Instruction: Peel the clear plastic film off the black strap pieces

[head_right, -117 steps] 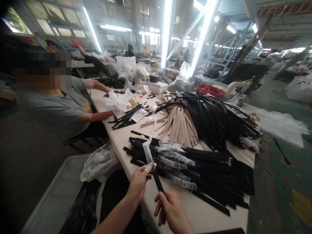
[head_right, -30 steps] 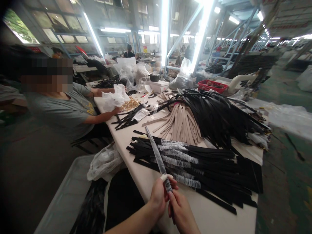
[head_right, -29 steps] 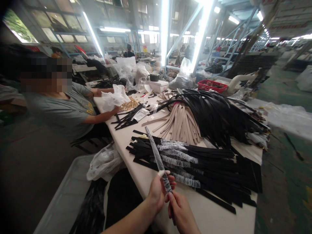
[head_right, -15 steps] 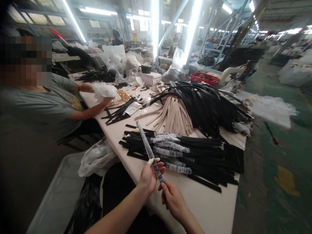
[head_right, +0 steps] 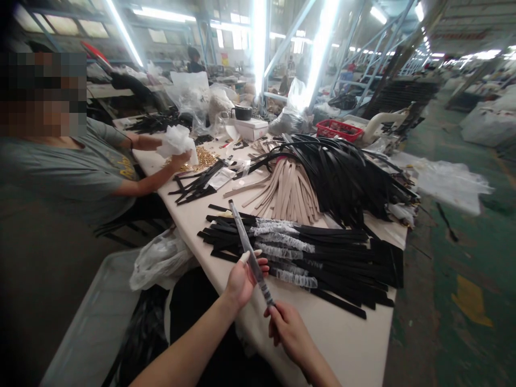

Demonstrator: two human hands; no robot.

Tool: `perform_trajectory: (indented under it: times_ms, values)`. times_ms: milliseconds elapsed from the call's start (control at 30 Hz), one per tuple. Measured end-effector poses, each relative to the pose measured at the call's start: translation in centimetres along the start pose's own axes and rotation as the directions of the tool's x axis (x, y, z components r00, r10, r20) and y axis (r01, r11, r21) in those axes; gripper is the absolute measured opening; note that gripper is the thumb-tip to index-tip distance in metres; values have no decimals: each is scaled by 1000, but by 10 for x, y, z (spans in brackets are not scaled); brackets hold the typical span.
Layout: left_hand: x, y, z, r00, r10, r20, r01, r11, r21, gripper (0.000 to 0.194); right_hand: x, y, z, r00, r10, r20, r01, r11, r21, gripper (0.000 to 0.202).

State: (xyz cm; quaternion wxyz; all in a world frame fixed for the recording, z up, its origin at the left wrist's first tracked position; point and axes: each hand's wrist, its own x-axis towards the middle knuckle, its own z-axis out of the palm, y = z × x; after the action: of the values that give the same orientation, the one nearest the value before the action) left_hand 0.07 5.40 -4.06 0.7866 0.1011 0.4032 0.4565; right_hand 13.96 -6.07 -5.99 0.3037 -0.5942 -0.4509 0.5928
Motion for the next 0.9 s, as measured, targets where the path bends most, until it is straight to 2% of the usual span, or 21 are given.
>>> perform_trajectory:
  times_ms: [67, 167, 200, 300, 367, 433, 500, 600, 700, 800, 833, 900]
  values:
    - [1, 6, 4, 996, 84, 20, -85, 995, 47, 32, 7, -8, -9, 994, -66, -81, 66, 998, -11, 45]
    - [-12, -13, 7, 989, 135, 54, -141, 983, 117, 30, 35, -36, -17, 970, -138, -201, 153, 986, 61, 48]
    - [-17, -23, 7, 989, 129, 66, -137, 981, 137, 30, 47, -47, -16, 975, -117, -187, 138, 985, 102, 50]
    - [-28, -48, -4, 987, 96, 130, -124, 965, 230, 29, 79, -77, -11, 999, -45, -18, 47, 981, 190, 51]
    - [-26, -47, -16, 984, 51, 169, -102, 946, 309, 27, 89, -90, -8, 997, -50, 59, 36, 976, 217, 49]
    - [-18, -26, -26, 987, 31, 160, -81, 946, 315, 30, 88, -96, -6, 995, -87, 56, 73, 974, 214, 45]
    - [-4, 10, -27, 989, 51, 139, -81, 973, 214, 39, 77, -95, -4, 986, -156, 51, 143, 970, 195, 40]
    - [25, 71, -13, 970, 106, 217, -118, 992, 43, 43, 56, -80, 4, 971, -223, 88, 210, 968, 139, 35]
    - [53, 111, 12, 940, 295, 171, -303, 953, 23, 35, 44, -62, 12, 981, -174, 86, 171, 984, 43, 37]
    - [66, 117, 33, 905, 383, 184, -399, 915, 63, 25, 51, -68, 3, 973, -229, 6, 228, 966, -121, 34]
    - [66, 112, 39, 900, 379, 214, -401, 913, 71, 23, 57, -80, -5, 956, -289, -55, 277, 946, -169, 33]
    - [62, 101, 49, 884, 363, 293, -414, 900, 134, 21, 75, -115, -23, 875, -441, -198, 391, 886, -249, 38]
